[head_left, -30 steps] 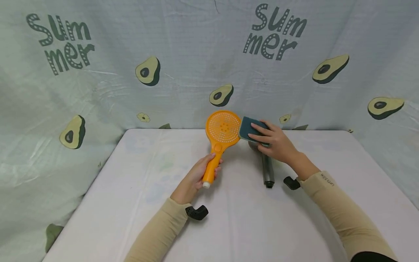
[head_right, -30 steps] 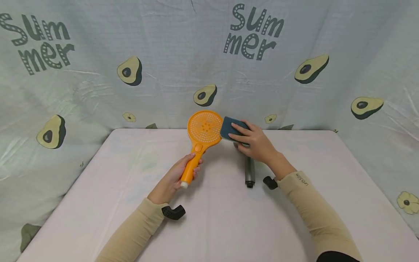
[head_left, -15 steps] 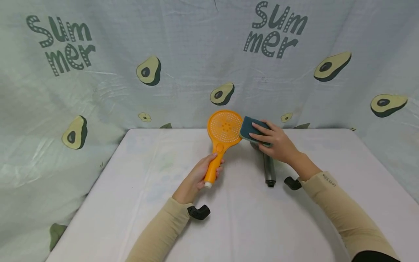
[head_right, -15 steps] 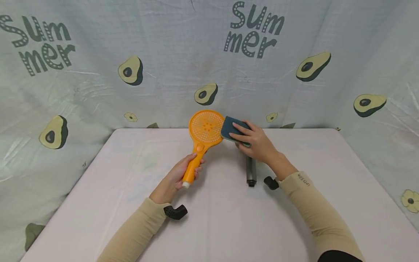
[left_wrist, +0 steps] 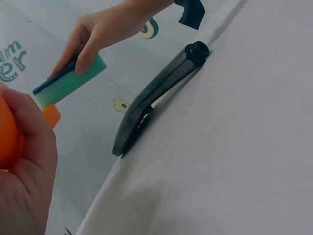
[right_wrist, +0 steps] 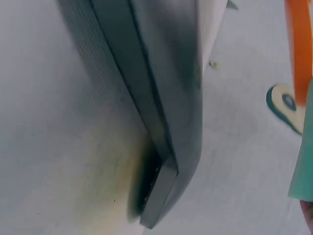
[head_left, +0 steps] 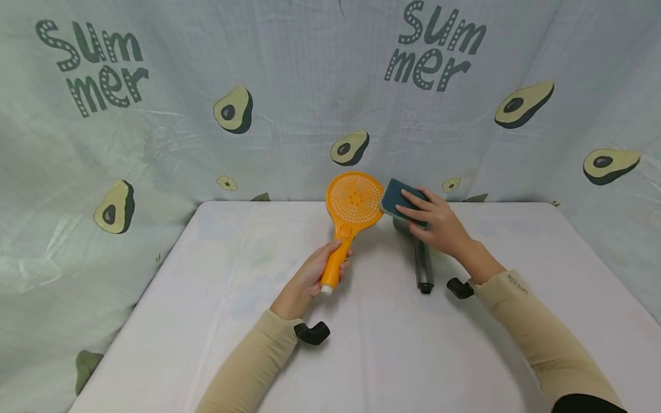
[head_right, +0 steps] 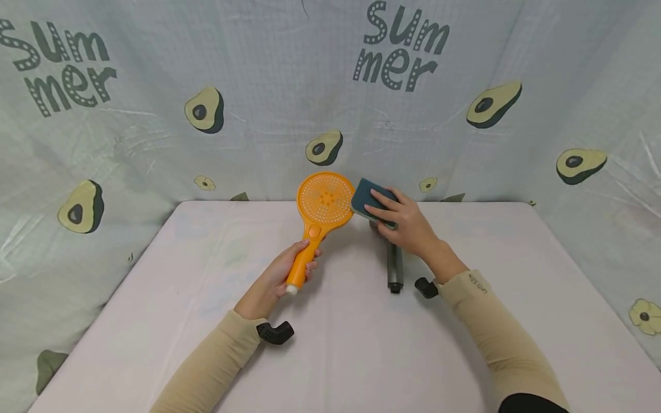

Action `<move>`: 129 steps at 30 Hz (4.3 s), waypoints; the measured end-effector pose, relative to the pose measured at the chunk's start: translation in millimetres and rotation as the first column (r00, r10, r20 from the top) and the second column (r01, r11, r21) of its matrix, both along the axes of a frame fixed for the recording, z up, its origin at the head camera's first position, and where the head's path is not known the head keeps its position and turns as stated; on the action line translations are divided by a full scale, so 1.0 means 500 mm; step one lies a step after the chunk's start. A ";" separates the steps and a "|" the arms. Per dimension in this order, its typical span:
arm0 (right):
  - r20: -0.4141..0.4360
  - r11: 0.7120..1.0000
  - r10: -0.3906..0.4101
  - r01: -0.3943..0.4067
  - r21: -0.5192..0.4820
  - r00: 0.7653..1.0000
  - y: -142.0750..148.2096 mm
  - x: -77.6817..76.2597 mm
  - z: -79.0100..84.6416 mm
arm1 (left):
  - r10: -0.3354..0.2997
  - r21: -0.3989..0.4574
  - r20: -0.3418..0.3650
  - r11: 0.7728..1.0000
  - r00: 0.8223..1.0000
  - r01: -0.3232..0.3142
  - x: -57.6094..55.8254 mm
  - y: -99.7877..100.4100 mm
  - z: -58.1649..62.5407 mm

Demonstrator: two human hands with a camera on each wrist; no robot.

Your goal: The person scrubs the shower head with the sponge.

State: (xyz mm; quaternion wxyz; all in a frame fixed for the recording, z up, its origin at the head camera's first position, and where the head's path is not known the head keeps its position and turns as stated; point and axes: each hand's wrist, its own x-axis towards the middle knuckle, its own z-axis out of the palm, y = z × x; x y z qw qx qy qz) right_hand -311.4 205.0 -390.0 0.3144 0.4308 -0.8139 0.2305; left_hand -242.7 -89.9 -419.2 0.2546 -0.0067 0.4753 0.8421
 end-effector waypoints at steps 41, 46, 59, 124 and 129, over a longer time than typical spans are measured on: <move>0.059 0.999 0.053 -0.052 -0.008 0.997 -0.159 -0.018 0.046 | -0.180 -0.131 -0.120 0.978 0.976 0.164 0.005 0.006 -0.009; 0.181 0.991 -0.089 0.105 -0.081 0.979 -0.131 -0.033 0.048 | -0.174 -0.138 -0.130 0.978 0.976 0.156 0.003 0.004 -0.009; 0.091 0.999 0.026 -0.023 -0.037 0.996 -0.179 0.017 0.029 | -0.166 -0.117 -0.118 0.981 0.979 0.152 0.002 0.006 -0.009; 0.134 0.986 -0.131 0.144 -0.090 0.982 -0.125 0.008 0.021 | -0.099 -0.045 -0.036 0.994 0.994 0.097 0.003 0.007 -0.006; 0.079 0.997 -0.053 0.057 -0.051 0.995 -0.146 0.023 0.013 | -0.114 -0.048 -0.036 0.993 0.993 0.112 0.007 0.006 -0.007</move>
